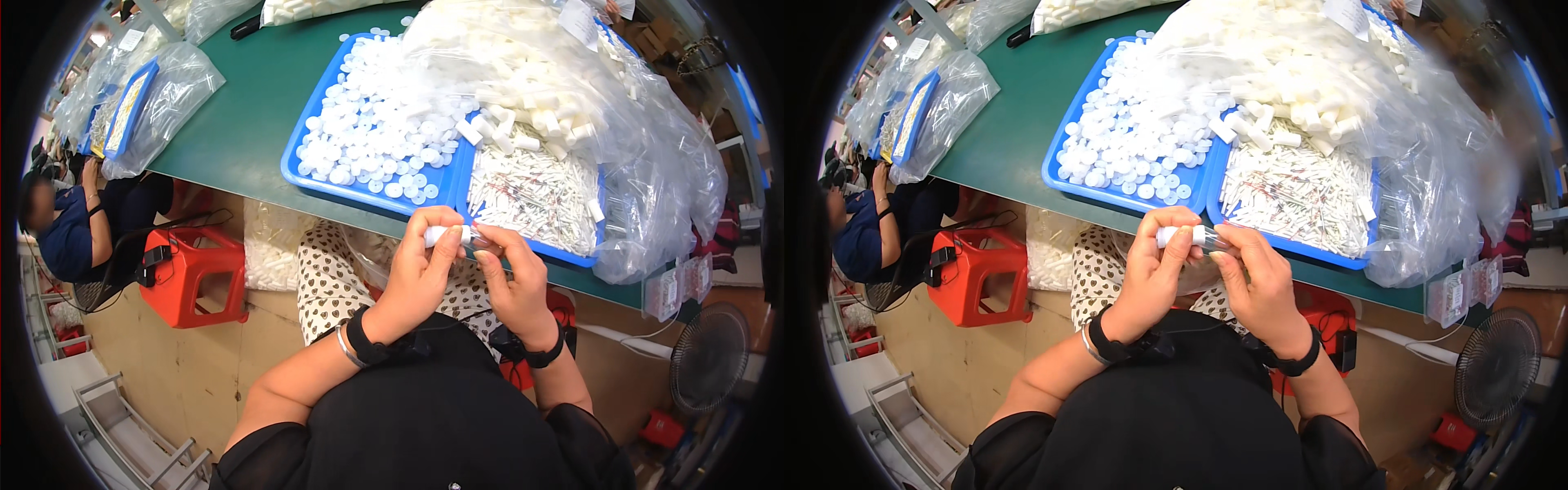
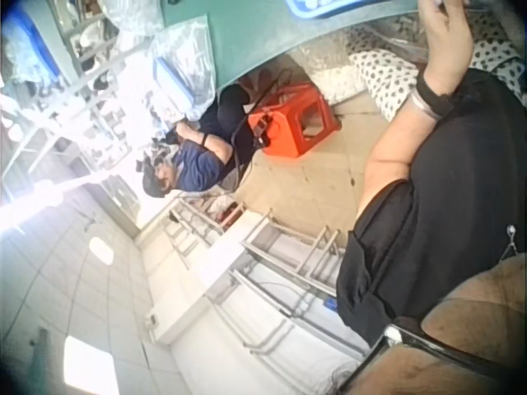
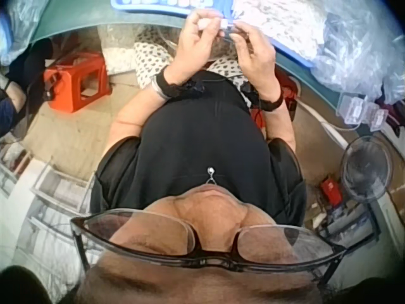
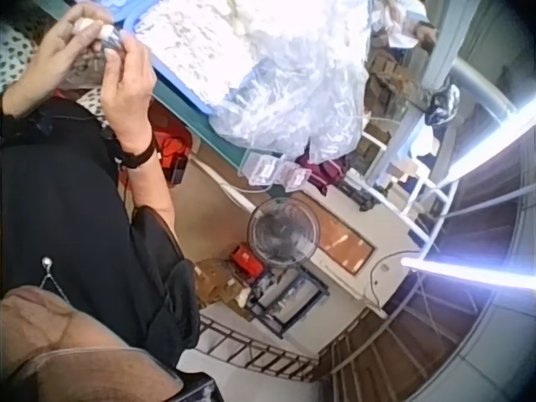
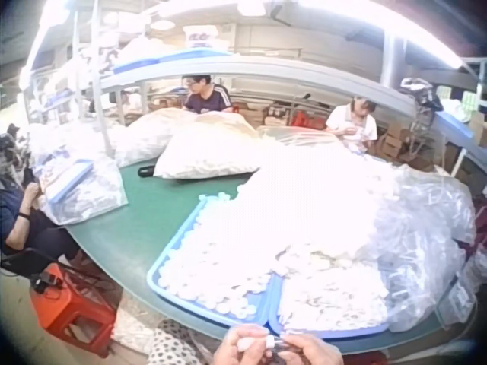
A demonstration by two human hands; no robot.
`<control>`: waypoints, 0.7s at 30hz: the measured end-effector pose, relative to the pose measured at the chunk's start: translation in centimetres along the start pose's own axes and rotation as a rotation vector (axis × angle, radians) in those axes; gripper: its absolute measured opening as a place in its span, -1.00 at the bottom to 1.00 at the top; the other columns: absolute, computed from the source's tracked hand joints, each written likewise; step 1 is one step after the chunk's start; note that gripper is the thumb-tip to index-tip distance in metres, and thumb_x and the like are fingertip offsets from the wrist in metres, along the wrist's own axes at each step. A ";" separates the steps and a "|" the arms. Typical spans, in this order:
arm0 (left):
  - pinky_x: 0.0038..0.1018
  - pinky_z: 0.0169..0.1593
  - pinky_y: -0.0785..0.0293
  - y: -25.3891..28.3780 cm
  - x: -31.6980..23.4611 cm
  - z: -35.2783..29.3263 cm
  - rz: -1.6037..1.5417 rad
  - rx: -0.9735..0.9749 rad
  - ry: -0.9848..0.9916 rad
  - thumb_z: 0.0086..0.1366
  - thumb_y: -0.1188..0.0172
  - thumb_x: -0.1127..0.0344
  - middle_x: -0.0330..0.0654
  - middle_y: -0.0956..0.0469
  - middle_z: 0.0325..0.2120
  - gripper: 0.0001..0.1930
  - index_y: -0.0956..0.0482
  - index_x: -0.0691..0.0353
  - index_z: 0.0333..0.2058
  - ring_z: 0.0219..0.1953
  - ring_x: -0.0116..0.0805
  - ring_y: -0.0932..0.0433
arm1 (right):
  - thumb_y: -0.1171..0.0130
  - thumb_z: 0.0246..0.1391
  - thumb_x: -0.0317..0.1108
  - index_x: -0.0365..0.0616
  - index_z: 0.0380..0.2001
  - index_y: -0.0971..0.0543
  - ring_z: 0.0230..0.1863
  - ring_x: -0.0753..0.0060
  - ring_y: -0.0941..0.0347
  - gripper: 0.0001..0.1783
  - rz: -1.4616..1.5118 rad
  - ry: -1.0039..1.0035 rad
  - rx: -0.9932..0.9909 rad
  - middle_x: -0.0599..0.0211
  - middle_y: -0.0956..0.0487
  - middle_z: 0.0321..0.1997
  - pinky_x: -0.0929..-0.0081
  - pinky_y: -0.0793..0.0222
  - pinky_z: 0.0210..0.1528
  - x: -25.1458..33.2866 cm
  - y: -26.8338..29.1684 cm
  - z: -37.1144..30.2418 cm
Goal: The person sits at a green workbench and repeatedly assembles small white plastic components. They pick a white cap from a blue tray, insert a thin wire into it, and then attach a white cylindrical piece to the other end. The assembled units are placed into a second blue tray. The process is repetitive and performed by hand without tools.
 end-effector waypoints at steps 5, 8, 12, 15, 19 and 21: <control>-0.56 -0.14 -0.43 0.4 0.9 -0.6 0.231 0.030 -0.106 0.46 -0.01 0.33 -0.21 -0.40 -0.14 -0.83 -0.37 0.26 -0.07 -0.26 -0.53 -0.43 | -0.19 0.15 -0.53 -0.34 -0.12 -0.52 -0.31 0.19 -0.56 -0.78 -0.002 -0.014 0.029 0.07 -0.59 -0.21 0.40 -0.48 -0.26 -0.5 -0.3 0.0; -0.51 0.00 -0.40 0.3 1.9 -0.8 0.065 0.084 0.021 0.46 -0.01 0.31 -0.19 -0.37 -0.11 -0.80 -0.39 0.25 -0.02 -0.12 -0.50 -0.41 | -0.19 0.12 -0.55 -0.33 -0.15 -0.53 -0.30 0.12 -0.56 -0.79 0.012 0.022 0.144 0.07 -0.59 -0.21 0.37 -0.47 -0.25 -0.1 -0.5 0.0; -0.40 0.27 -0.24 -1.8 2.2 -1.2 -0.209 0.279 0.068 0.46 -0.01 0.29 -0.10 -0.17 0.30 -0.67 -0.40 0.22 0.14 0.30 -0.35 -0.23 | -0.16 0.14 -0.57 -0.33 -0.18 -0.52 -0.28 0.05 -0.56 -0.83 0.122 -0.029 0.211 0.03 -0.58 -0.22 0.33 -0.46 -0.25 -0.3 -1.3 -0.3; -0.31 0.33 -0.21 -1.9 2.9 -1.3 -0.287 0.325 0.098 0.46 -0.01 0.30 -0.06 -0.12 0.35 -0.64 -0.37 0.23 0.18 0.35 -0.28 -0.18 | -0.12 0.17 -0.57 -0.33 -0.18 -0.52 -0.28 0.04 -0.56 -0.85 0.172 -0.087 0.184 0.01 -0.58 -0.23 0.33 -0.45 -0.25 -0.9 -1.9 -0.8; -0.27 0.34 -0.20 -1.8 2.9 -1.0 -0.156 0.325 0.096 0.50 0.09 0.22 -0.07 -0.11 0.36 -0.59 -0.30 0.27 0.22 0.35 -0.23 -0.19 | -0.10 0.19 -0.55 -0.33 -0.15 -0.50 -0.27 0.03 -0.56 -0.84 0.144 -0.117 0.166 0.00 -0.58 -0.24 0.33 -0.45 -0.24 -1.2 -2.6 -1.0; -0.26 0.36 -0.17 -1.5 4.0 -0.4 -0.456 0.252 0.292 0.51 0.17 0.15 -0.07 -0.11 0.36 -0.53 -0.24 0.27 0.27 0.35 -0.21 -0.19 | -0.12 0.19 -0.52 -0.31 -0.13 -0.47 -0.24 -0.01 -0.55 -0.81 0.081 -0.107 0.156 0.05 -0.57 -0.24 0.31 -0.46 -0.21 -1.4 -3.0 -0.5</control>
Point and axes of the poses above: each hand's wrist, its own z-axis towards the middle knuckle, its own y-axis out of the back of the hand, x = y × z, the point moved 8 cm from there along z, towards the middle knuckle
